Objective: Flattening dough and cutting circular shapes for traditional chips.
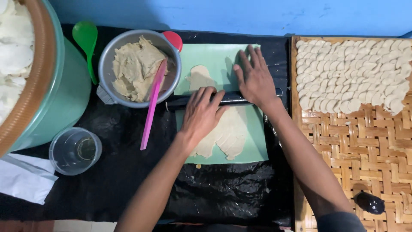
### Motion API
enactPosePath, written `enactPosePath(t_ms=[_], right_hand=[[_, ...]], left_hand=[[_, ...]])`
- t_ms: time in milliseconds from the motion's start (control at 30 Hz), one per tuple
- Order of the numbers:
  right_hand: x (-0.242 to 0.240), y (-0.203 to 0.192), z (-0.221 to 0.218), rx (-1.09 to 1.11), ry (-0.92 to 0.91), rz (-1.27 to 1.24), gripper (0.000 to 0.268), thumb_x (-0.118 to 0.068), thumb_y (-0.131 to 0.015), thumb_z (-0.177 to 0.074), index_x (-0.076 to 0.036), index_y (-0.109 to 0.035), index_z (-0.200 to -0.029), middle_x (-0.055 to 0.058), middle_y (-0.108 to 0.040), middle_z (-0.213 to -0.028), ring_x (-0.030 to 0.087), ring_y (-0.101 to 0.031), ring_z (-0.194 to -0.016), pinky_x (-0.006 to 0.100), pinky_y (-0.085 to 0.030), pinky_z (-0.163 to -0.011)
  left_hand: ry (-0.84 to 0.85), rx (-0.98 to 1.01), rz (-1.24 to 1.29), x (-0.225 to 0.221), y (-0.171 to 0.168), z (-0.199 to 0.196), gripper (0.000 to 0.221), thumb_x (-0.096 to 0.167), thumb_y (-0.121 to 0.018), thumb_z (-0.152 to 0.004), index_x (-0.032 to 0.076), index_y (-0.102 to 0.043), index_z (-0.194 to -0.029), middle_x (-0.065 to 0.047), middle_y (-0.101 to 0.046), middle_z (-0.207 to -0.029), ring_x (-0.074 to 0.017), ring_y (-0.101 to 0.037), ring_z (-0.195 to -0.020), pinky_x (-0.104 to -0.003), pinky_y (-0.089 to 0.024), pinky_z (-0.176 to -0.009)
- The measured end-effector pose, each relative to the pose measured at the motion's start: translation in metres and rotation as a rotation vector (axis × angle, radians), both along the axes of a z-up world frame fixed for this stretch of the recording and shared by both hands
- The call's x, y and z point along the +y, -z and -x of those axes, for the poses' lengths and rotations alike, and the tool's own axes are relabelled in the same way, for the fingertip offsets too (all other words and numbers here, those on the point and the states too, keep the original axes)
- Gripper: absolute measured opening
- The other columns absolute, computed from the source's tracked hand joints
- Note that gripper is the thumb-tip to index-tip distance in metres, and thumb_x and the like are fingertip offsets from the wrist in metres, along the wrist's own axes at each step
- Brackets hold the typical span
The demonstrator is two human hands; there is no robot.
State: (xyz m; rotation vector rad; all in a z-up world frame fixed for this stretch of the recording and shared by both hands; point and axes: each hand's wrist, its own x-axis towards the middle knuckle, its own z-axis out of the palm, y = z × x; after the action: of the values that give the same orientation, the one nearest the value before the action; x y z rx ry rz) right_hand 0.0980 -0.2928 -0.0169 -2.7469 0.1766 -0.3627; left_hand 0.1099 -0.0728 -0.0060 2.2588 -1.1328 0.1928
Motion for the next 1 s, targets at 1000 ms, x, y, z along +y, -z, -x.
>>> enactPosePath(t_ms=[1000], right_hand=[[0.010,-0.006,0.066,0.004,-0.099,0.183,0.061,-0.031,-0.040,-0.111,0.010,-0.038,-0.155,0.028,-0.041,-0.160,0.042,-0.036,-0.152,0.054,-0.026,-0.125]], left_hand=[[-0.077,-0.089,-0.233,-0.025,0.018,-0.006,0.075,0.045,-0.050,-0.106,-0.011,-0.036,-0.154,-0.025,-0.031,-0.165,-0.0350,-0.022,-0.157,-0.060,-0.011,-0.127]])
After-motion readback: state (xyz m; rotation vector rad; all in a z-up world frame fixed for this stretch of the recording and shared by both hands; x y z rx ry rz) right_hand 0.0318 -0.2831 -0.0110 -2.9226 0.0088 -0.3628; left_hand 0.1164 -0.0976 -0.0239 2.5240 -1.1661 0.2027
